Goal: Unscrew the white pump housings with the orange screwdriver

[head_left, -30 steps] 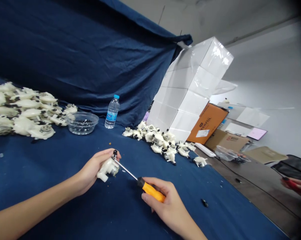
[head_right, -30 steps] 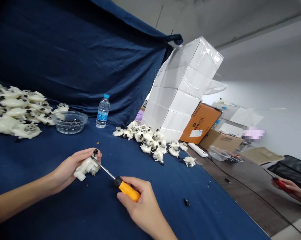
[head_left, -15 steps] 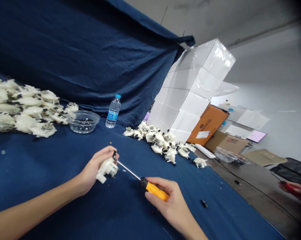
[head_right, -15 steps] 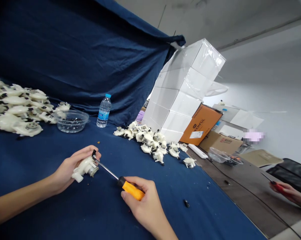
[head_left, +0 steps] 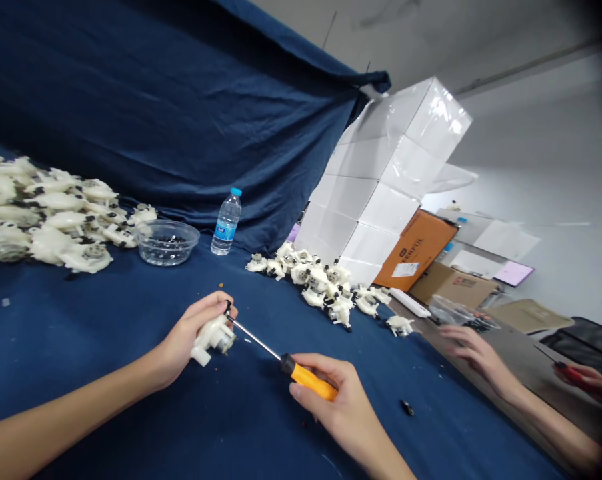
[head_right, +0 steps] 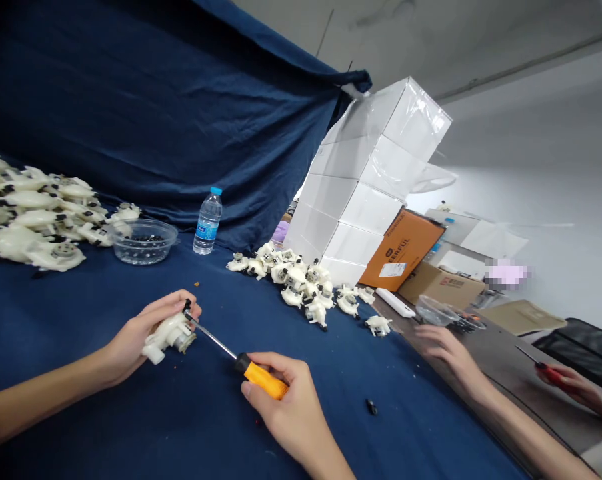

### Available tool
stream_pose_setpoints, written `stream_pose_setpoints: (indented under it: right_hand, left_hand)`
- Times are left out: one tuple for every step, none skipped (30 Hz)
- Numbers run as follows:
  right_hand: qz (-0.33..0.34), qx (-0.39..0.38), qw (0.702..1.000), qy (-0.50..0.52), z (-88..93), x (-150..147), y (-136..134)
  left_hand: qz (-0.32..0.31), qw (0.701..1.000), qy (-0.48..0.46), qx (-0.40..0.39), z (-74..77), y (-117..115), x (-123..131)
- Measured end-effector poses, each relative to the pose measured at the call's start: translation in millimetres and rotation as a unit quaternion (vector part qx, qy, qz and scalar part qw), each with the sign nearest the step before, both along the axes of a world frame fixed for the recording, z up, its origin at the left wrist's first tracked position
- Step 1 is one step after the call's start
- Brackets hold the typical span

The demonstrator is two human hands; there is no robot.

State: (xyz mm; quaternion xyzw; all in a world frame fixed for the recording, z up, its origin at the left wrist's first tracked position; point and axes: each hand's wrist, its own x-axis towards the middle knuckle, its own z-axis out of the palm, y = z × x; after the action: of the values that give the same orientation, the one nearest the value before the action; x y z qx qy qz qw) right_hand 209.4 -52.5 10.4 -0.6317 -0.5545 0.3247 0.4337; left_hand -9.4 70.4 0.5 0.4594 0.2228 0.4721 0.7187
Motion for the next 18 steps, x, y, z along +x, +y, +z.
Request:
stream_pose_setpoints:
  right_hand:
    - [0.001, -0.003, 1.0, 0.0, -0.4, 0.8, 0.5]
    - [0.003, -0.005, 1.0, 0.0, -0.8, 1.7, 0.9]
    - [0.004, -0.006, 1.0, 0.0, -1.3, 2.6, 1.2]
    - [0.005, -0.006, 1.0, 0.0, -1.6, 3.5, 1.4]
    - [0.005, -0.006, 1.0, -0.001, -1.9, 4.2, 1.6]
    - [0.006, -0.006, 1.0, -0.001, -1.9, 5.0, 1.6]
    - [0.006, -0.006, 1.0, -0.001, -1.8, 5.6, 1.5]
    - [0.007, -0.007, 1.0, 0.001, -1.6, 6.1, 1.3]
    - [0.009, -0.009, 1.0, 0.003, -1.3, 6.6, 1.2]
    - [0.011, -0.011, 1.0, 0.006, -1.0, 7.1, 1.0]
    - [0.014, -0.013, 1.0, 0.01, -0.7, 7.4, 1.0]
    - [0.017, -0.016, 1.0, 0.013, -0.3, 7.7, 0.9]
    - [0.02, -0.018, 1.0, 0.017, 0.2, 7.9, 1.0]
    - [0.023, -0.021, 0.999, 0.021, 0.9, 7.9, 1.2]
    - [0.026, -0.024, 0.999, 0.027, 2.0, 7.8, 1.4]
    - [0.03, -0.029, 0.998, 0.036, 3.4, 7.5, 1.8]
    - [0.036, -0.037, 0.998, 0.045, 5.2, 6.9, 2.2]
    - [0.045, -0.049, 0.996, 0.06, 7.3, 6.2, 2.6]
  left_hand:
    - [-0.002, 1.0, -0.002, 0.003, -0.5, 0.1, -0.1]
    - [-0.003, 1.0, -0.005, 0.005, -1.0, 0.1, -0.1]
    - [-0.002, 1.0, -0.007, 0.004, -1.3, 0.1, -0.3]
    - [0.0, 1.0, -0.01, 0.003, -1.6, 0.0, -0.4]
    - [0.002, 1.0, -0.012, 0.001, -1.9, -0.1, -0.5]
    - [0.005, 1.0, -0.013, -0.001, -2.1, -0.1, -0.6]
    - [0.006, 1.0, -0.015, -0.002, -2.3, -0.1, -0.6]
    - [0.008, 1.0, -0.017, -0.003, -2.5, 0.1, -0.5]
    - [0.009, 1.0, -0.02, -0.004, -2.7, 0.2, -0.4]
    - [0.009, 1.0, -0.021, -0.004, -2.9, 0.4, -0.1]
    - [0.008, 1.0, -0.021, -0.005, -3.2, 0.6, 0.1]
    - [0.008, 1.0, -0.021, -0.006, -3.5, 0.8, 0.3]
    - [0.006, 1.0, -0.02, -0.005, -3.9, 1.0, 0.5]
    - [0.004, 1.0, -0.017, -0.003, -4.5, 1.2, 0.5]
    - [0.002, 1.0, -0.013, 0.002, -5.3, 1.6, 0.4]
    - [0.0, 1.0, -0.008, 0.011, -6.3, 2.0, 0.2]
    - [-0.004, 1.0, -0.001, 0.023, -7.4, 2.6, -0.3]
    - [-0.01, 0.999, 0.009, 0.037, -8.7, 3.3, -0.9]
